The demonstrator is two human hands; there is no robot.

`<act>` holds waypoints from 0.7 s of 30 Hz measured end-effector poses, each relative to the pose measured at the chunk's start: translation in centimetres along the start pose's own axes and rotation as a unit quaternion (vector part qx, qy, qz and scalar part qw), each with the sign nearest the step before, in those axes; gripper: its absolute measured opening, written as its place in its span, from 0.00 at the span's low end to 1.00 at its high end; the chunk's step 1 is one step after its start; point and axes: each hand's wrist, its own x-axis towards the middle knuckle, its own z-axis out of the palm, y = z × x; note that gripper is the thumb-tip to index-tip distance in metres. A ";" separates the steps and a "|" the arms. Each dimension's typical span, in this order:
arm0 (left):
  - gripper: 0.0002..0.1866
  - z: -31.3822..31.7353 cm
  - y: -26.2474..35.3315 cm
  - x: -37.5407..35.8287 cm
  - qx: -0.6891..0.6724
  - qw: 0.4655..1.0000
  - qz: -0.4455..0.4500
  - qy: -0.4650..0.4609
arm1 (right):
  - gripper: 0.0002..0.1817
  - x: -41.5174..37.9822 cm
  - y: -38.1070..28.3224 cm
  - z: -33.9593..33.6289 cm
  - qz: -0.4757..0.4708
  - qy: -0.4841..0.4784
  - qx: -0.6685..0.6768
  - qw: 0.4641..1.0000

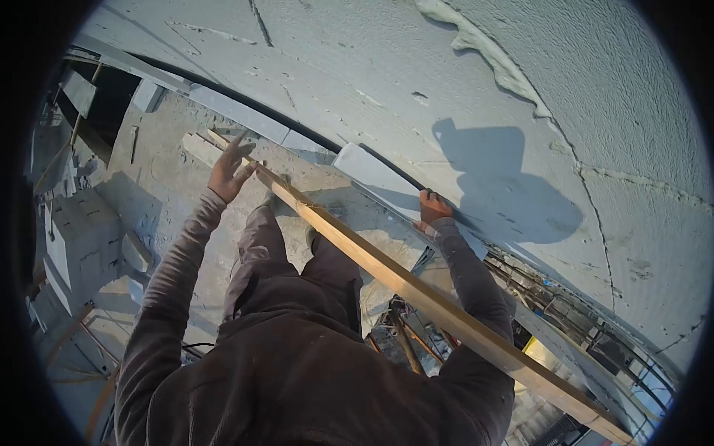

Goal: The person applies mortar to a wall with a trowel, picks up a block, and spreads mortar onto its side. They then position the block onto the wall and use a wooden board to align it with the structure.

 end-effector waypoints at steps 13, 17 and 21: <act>0.43 -10.9 -19.7 -20.9 0.128 0.955 -0.233 0.133 | 0.47 2.7 -1.0 4.6 0.005 -0.035 -0.040 0.999; 0.45 -11.1 -20.4 -24.1 0.163 0.942 -0.274 0.104 | 0.46 3.8 -1.0 5.8 -0.001 -0.039 -0.045 0.998; 0.47 -12.5 -23.5 -25.5 0.156 0.950 -0.261 0.078 | 0.46 4.3 -1.3 6.2 0.010 -0.041 -0.046 0.998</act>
